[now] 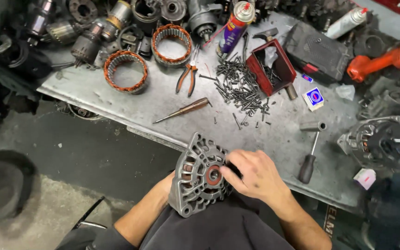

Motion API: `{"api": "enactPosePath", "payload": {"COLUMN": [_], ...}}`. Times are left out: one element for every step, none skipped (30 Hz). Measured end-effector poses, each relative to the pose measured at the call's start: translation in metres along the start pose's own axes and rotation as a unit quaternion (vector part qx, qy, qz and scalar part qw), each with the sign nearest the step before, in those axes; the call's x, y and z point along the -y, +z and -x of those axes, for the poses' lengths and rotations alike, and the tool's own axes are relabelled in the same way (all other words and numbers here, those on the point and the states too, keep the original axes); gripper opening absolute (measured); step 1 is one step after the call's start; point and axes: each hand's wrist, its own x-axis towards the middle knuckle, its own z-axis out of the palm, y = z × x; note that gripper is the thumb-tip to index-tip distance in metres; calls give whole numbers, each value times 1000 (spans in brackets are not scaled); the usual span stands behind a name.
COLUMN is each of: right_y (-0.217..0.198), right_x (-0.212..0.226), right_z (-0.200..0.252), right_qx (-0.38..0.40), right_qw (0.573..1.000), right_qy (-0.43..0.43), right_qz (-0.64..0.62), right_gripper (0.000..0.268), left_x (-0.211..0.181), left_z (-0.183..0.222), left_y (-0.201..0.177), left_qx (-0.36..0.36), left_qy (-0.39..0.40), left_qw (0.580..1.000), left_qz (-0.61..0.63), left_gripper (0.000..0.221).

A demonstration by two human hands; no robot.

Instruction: The person stands at a workbench covered with alternator parts and bolts. They sort loose bolts into a red parts box, pick up an alternator housing, use a cordless drill on it, handle the pulley and bearing components, and finally rub their hands together.

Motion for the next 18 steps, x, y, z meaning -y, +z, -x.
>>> {"api": "enactPosePath", "payload": {"right_y": [6,13,19,32,46,60,71,82,94,99,105,109,115,122,128,126,123,122], "right_x": [-8,-17,-25,-41,-56,-72,-84,-97,-109,-112,-114,-118,-123,-129,-135,-133,-131,-129], "right_z": [-4,-8,-13,-23,-34,-43,-48,-56,-64,-66,-67,-70,-69,-69,-68,-69,-70,-71], "right_qx": [2,-36,-74,-73,-100,-127,-126,-63,0,-1,27,55,53,36,18,18,25,31], "right_qw": [1000,999,996,996,995,992,992,997,996,996,993,988,988,990,991,991,995,996], "right_qy": [-4,-15,-26,-30,-12,7,5,5,6,2,14,26,24,11,-2,-2,30,63], "right_qz": [-1,-24,-48,-49,-28,-7,-8,40,87,86,114,144,144,139,133,133,96,58], "right_gripper": [25,20,17,17,18,20,20,26,32,32,30,28,28,32,35,35,35,35], "left_x": [2,2,-1,-3,-4,-4,-4,-6,-9,-12,-15,-19,-23,-27,-31,-33,-36,-39], "left_z": [0,1,5,6,7,9,10,12,13,15,16,15,13,11,9,7,4,3], "left_y": [0,1,2,3,5,6,7,8,10,11,13,15,16,18,19,18,17,15], "left_qx": [-1,-3,-5,-6,-8,-10,-11,-14,-17,-19,-21,-21,-21,-21,-20,-21,-21,-22], "left_qy": [4,12,21,29,37,45,52,61,70,78,86,94,101,108,115,119,124,126], "left_qw": [1000,1000,1000,1000,999,999,999,998,997,997,996,995,994,994,993,992,992,991], "left_qz": [2,1,1,0,-1,-2,-3,-5,-8,-11,-14,-17,-21,-24,-27,-29,-30,-34], "left_gripper": [39,39,39,39,39,40,40,40,40,40,41,41,41,41,42,42,42,42]}}
